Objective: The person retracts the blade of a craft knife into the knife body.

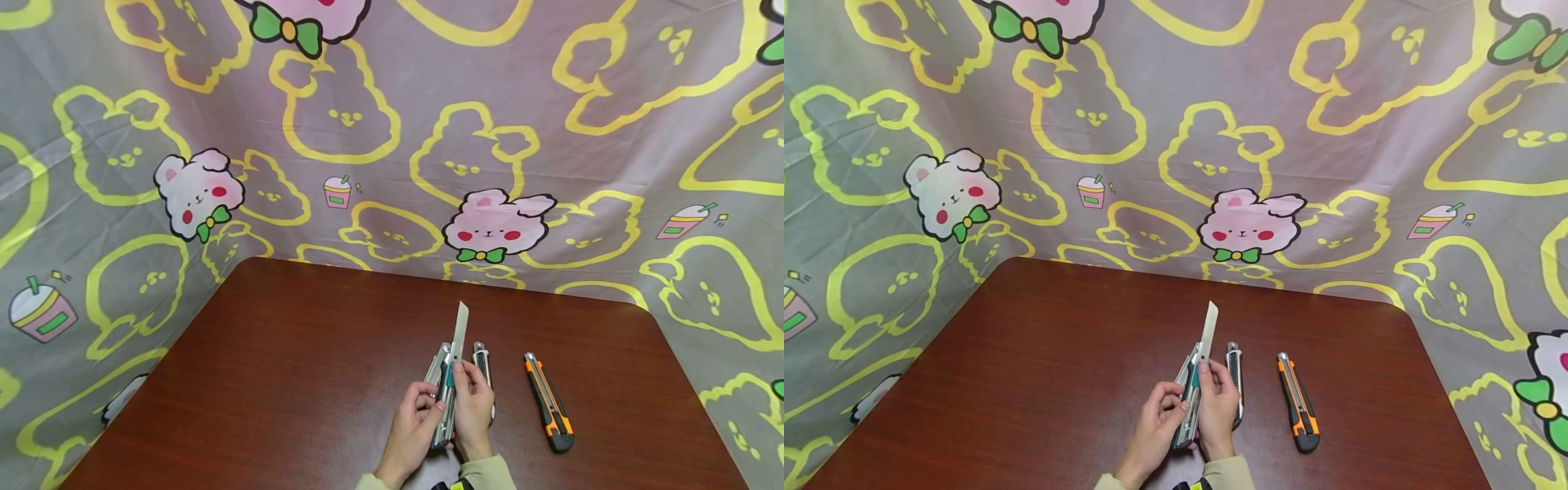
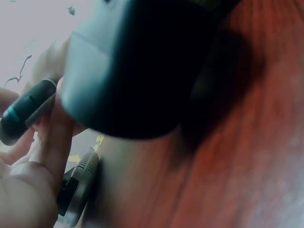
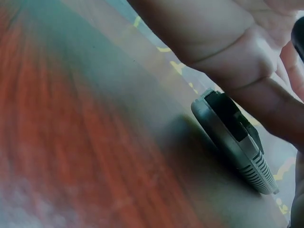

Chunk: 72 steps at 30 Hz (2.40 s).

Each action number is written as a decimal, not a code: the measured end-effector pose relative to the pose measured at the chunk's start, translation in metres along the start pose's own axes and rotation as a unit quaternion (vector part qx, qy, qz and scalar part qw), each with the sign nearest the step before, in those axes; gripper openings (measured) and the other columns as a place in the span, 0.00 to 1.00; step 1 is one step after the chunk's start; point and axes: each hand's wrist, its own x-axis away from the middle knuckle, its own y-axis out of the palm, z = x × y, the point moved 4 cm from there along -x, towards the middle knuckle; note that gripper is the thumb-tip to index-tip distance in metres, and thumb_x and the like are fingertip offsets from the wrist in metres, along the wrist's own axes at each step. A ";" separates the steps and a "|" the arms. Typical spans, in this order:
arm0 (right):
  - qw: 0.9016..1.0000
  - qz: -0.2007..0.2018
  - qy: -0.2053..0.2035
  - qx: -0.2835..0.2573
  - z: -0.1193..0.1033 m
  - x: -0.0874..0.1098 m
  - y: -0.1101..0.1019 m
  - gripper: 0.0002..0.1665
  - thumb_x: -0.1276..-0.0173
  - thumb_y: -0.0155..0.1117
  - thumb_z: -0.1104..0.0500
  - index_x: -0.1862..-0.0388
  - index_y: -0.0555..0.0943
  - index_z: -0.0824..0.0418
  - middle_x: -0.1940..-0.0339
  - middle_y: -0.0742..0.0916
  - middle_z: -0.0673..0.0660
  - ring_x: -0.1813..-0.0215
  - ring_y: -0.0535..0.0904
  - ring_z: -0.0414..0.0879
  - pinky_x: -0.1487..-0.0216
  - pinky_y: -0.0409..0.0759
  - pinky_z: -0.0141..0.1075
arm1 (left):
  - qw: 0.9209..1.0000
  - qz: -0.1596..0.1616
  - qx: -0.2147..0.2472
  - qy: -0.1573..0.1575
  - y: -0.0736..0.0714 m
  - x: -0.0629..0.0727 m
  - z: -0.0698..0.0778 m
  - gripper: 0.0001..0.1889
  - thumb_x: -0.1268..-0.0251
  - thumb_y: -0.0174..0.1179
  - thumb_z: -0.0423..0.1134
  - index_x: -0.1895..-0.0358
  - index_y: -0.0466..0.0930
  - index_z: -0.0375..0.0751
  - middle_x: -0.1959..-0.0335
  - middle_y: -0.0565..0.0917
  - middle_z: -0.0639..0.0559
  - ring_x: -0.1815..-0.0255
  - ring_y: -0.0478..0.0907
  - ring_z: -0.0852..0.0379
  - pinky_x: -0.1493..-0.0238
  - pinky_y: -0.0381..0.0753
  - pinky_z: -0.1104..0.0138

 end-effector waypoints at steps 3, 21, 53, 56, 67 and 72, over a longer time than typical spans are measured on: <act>1.000 -0.004 0.001 0.005 0.000 0.000 0.001 0.17 0.28 0.57 0.59 0.53 0.78 0.74 0.73 0.83 0.40 0.70 0.76 0.32 0.70 0.74 0.24 | 1.000 0.000 0.008 -0.016 0.000 0.000 -0.002 0.14 0.31 0.54 0.35 0.47 0.69 0.32 0.65 0.79 0.44 0.80 0.82 0.57 0.79 0.85 0.51; 0.995 -0.081 0.053 0.016 0.005 0.000 0.003 0.21 0.25 0.53 0.54 0.52 0.78 0.72 0.75 0.85 0.47 0.72 0.81 0.38 0.69 0.79 0.28 | 0.999 -0.002 0.002 -0.041 0.000 0.002 -0.008 0.14 0.26 0.48 0.39 0.47 0.72 0.34 0.63 0.83 0.40 0.83 0.81 0.56 0.82 0.84 0.57; 0.989 -0.119 0.082 0.009 0.011 0.001 0.010 0.27 0.24 0.51 0.51 0.54 0.78 0.77 0.74 0.88 0.49 0.71 0.83 0.40 0.64 0.82 0.29 | 0.993 0.051 -0.108 -0.005 -0.002 -0.001 -0.008 0.11 0.34 0.56 0.37 0.52 0.78 0.37 0.65 0.87 0.44 0.69 0.81 0.67 0.64 0.79 0.74; 0.989 -0.118 0.085 0.015 0.011 0.001 0.010 0.26 0.24 0.52 0.51 0.55 0.78 0.77 0.75 0.88 0.48 0.71 0.83 0.40 0.64 0.81 0.30 | 0.993 0.052 -0.106 -0.007 -0.002 -0.001 -0.009 0.12 0.35 0.57 0.36 0.51 0.78 0.37 0.64 0.87 0.43 0.68 0.82 0.66 0.63 0.80 0.74; 0.991 -0.105 0.069 0.034 0.010 -0.001 0.008 0.24 0.25 0.53 0.53 0.58 0.80 0.76 0.73 0.88 0.58 0.72 0.83 0.41 0.65 0.81 0.30 | 0.992 0.047 -0.118 -0.005 0.000 -0.001 -0.009 0.14 0.34 0.55 0.37 0.49 0.77 0.34 0.64 0.87 0.44 0.68 0.81 0.67 0.63 0.80 0.74; 0.992 -0.100 0.072 0.039 0.011 -0.001 0.007 0.23 0.25 0.52 0.53 0.59 0.80 0.75 0.74 0.87 0.54 0.72 0.83 0.41 0.67 0.81 0.30 | 0.992 0.050 -0.119 -0.004 0.000 -0.001 -0.008 0.13 0.32 0.53 0.37 0.49 0.78 0.36 0.65 0.87 0.45 0.69 0.80 0.67 0.64 0.79 0.74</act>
